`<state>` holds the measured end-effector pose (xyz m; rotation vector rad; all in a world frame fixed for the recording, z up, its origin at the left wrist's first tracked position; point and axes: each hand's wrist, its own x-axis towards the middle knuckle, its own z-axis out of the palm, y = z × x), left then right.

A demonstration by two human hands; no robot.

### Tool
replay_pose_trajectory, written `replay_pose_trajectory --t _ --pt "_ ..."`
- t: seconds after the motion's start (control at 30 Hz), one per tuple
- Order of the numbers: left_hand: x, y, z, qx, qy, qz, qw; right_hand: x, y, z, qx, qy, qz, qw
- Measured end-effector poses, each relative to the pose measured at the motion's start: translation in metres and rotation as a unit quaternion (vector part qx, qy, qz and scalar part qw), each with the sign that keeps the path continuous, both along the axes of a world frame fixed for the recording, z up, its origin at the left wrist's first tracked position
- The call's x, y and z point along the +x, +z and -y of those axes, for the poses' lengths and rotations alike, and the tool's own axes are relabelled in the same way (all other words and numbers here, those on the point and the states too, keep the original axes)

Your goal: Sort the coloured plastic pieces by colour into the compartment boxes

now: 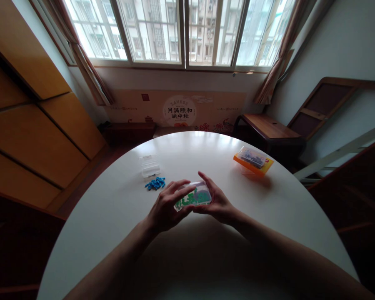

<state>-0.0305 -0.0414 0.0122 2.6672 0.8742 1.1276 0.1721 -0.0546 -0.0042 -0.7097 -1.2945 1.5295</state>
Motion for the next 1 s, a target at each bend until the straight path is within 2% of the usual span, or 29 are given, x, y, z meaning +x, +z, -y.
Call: replay_pose_trajectory --t 0.23,0.37,0.6,0.73,0.83,1.0 --pt "0.004 0.004 0.001 0.028 0.008 -0.03 0.999 0.002 0.001 0.004 -0.044 0.01 -0.04 0.998" --pt "0.006 0.006 0.003 0.053 0.011 -0.036 0.998 0.0 -0.005 0.004 -0.042 -0.003 -0.023 0.999" --pt "0.001 0.009 0.001 0.178 -0.031 -0.119 0.976 -0.003 -0.013 0.003 -0.014 -0.003 0.017 1.0" --pt "0.001 0.007 0.0 0.15 -0.044 -0.119 0.981 -0.001 -0.008 0.002 -0.002 0.0 0.017 1.0" --pt "0.005 0.006 0.001 0.121 -0.042 -0.121 0.984 0.002 -0.004 0.003 -0.023 -0.003 0.002 1.0" --pt "0.012 0.011 0.006 0.117 -0.027 -0.114 0.986 0.003 -0.002 0.006 -0.062 0.006 -0.004 0.998"
